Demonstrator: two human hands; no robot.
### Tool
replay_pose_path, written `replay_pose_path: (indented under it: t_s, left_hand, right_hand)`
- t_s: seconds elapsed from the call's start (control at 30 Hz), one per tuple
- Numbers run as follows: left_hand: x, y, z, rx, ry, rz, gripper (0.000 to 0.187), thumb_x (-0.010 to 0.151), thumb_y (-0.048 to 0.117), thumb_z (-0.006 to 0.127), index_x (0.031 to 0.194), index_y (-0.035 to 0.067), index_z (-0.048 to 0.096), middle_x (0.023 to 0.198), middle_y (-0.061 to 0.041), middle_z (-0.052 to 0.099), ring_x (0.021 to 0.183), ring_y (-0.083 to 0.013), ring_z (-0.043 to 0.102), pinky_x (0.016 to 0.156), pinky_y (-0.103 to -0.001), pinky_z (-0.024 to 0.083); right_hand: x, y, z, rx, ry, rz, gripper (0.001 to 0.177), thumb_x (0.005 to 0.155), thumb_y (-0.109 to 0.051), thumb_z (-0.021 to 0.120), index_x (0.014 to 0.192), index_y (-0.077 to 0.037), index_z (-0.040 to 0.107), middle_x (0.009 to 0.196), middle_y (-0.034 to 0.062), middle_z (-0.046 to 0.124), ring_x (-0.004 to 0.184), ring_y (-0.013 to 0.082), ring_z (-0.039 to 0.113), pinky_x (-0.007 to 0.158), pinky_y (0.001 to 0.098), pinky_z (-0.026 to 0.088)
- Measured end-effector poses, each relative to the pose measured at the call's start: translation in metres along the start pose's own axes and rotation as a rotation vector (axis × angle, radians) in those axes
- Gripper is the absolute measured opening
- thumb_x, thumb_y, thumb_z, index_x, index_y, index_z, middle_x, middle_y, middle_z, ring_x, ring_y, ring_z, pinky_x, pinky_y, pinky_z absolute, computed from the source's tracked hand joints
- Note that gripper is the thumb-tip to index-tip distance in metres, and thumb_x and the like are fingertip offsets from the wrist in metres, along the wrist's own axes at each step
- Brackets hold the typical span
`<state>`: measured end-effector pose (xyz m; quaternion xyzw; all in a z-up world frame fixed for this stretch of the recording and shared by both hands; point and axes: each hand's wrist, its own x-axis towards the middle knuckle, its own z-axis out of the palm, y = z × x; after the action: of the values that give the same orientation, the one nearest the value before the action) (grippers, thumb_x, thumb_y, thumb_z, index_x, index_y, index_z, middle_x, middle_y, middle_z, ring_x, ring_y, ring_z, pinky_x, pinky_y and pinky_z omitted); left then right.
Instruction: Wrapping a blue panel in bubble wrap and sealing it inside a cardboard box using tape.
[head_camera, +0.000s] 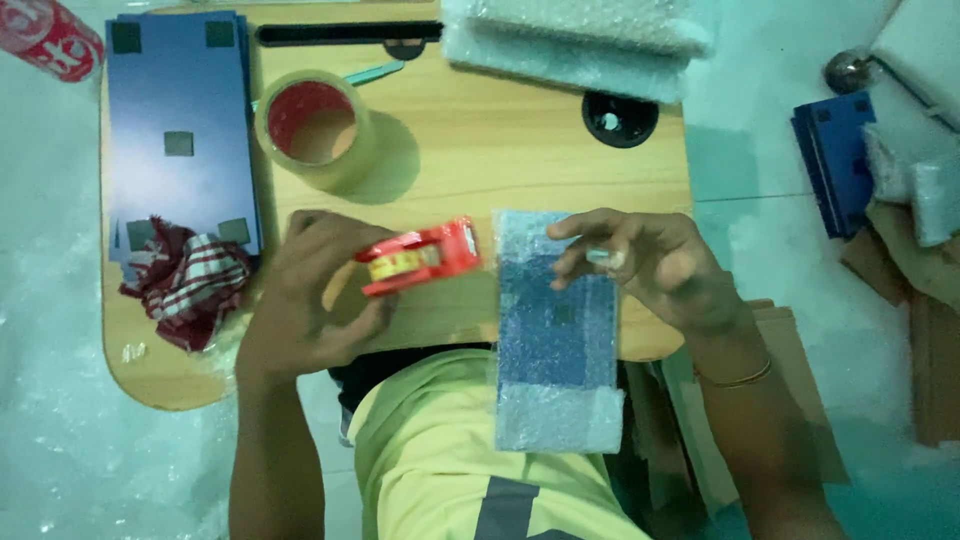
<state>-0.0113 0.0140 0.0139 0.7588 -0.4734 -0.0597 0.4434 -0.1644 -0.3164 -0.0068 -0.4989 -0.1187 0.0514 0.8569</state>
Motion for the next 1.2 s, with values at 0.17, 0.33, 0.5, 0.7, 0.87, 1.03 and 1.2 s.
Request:
replay_pose_path:
  t_s: [0.17, 0.33, 0.5, 0.7, 0.87, 1.03, 1.2]
  left_hand:
    - [-0.013, -0.006, 0.005, 0.353, -0.017, -0.158, 0.054, 0.074, 0.025, 0.078, 0.122, 0.003, 0.07, 0.109, -0.014, 0.072, 0.104, -0.0325, 0.063, 0.103, -0.051, 0.038]
    - [-0.015, 0.012, 0.014, 0.657, -0.119, -0.279, 0.064, 0.083, 0.035, 0.082, 0.138, 0.007, 0.065, 0.124, -0.018, 0.072, 0.116, -0.0391, 0.065, 0.101, -0.053, 0.043]
    - [0.003, 0.06, 0.031, 0.18, 0.203, 0.175, 0.045, 0.075, 0.008, 0.091, 0.114, 0.004, 0.069, 0.122, -0.012, 0.067, 0.108, -0.0322, 0.062, 0.099, -0.049, 0.049]
    - [0.021, 0.092, 0.062, 0.109, -0.072, 0.311, 0.034, 0.085, 0.009, 0.08, 0.118, 0.012, 0.074, 0.123, -0.004, 0.07, 0.102, -0.0213, 0.065, 0.098, -0.049, 0.045]
    - [0.021, 0.09, 0.076, 0.055, -0.12, 0.372, 0.02, 0.085, 0.008, 0.079, 0.104, 0.01, 0.074, 0.116, -0.003, 0.069, 0.101, -0.023, 0.062, 0.097, -0.051, 0.043]
    - [0.021, 0.094, 0.085, -0.043, -0.19, 0.339, 0.027, 0.089, 0.013, 0.082, 0.112, 0.011, 0.068, 0.115, -0.005, 0.072, 0.104, -0.0243, 0.065, 0.1, -0.05, 0.043]
    - [0.027, 0.098, 0.088, -0.074, -0.241, 0.356, 0.025, 0.092, 0.012, 0.079, 0.116, 0.013, 0.072, 0.125, -0.004, 0.069, 0.103, -0.0232, 0.062, 0.102, -0.05, 0.041]
  right_hand:
    - [-0.006, 0.005, 0.0, 0.041, 0.035, 0.007, 0.046, 0.096, -0.058, 0.072, 0.099, -0.012, 0.067, 0.132, 0.0223, 0.062, 0.114, 0.0343, 0.066, 0.101, 0.0558, 0.053]
    - [-0.005, 0.012, 0.005, 0.001, 0.046, 0.033, 0.063, 0.09, -0.077, 0.059, 0.09, -0.014, 0.065, 0.122, 0.0282, 0.063, 0.106, 0.0396, 0.066, 0.092, 0.0617, 0.051]
    - [-0.001, 0.007, 0.027, 0.143, -0.105, 0.082, 0.049, 0.106, -0.058, 0.057, 0.094, -0.011, 0.066, 0.129, 0.0205, 0.062, 0.11, 0.0302, 0.063, 0.097, 0.0439, 0.052]
    - [-0.016, 0.013, 0.051, 0.133, -0.054, 0.203, 0.053, 0.103, -0.059, 0.053, 0.083, -0.01, 0.056, 0.094, 0.0052, 0.052, 0.089, 0.0206, 0.045, 0.082, 0.0359, 0.035]
    - [-0.053, 0.034, 0.04, 0.255, 0.021, 0.294, 0.055, 0.099, -0.058, 0.062, 0.09, -0.004, 0.065, 0.093, 0.006, 0.058, 0.092, 0.0216, 0.052, 0.087, 0.0363, 0.041]
    - [-0.07, 0.032, 0.035, 0.356, 0.024, 0.383, 0.057, 0.099, -0.059, 0.056, 0.083, -0.005, 0.064, 0.099, 0.0141, 0.063, 0.101, 0.0305, 0.057, 0.096, 0.0441, 0.041]
    - [-0.073, 0.031, 0.033, 0.222, -0.002, 0.349, 0.07, 0.104, -0.057, 0.051, 0.115, 0.01, 0.067, 0.097, 0.0097, 0.058, 0.086, 0.0196, 0.05, 0.078, 0.0326, 0.042]
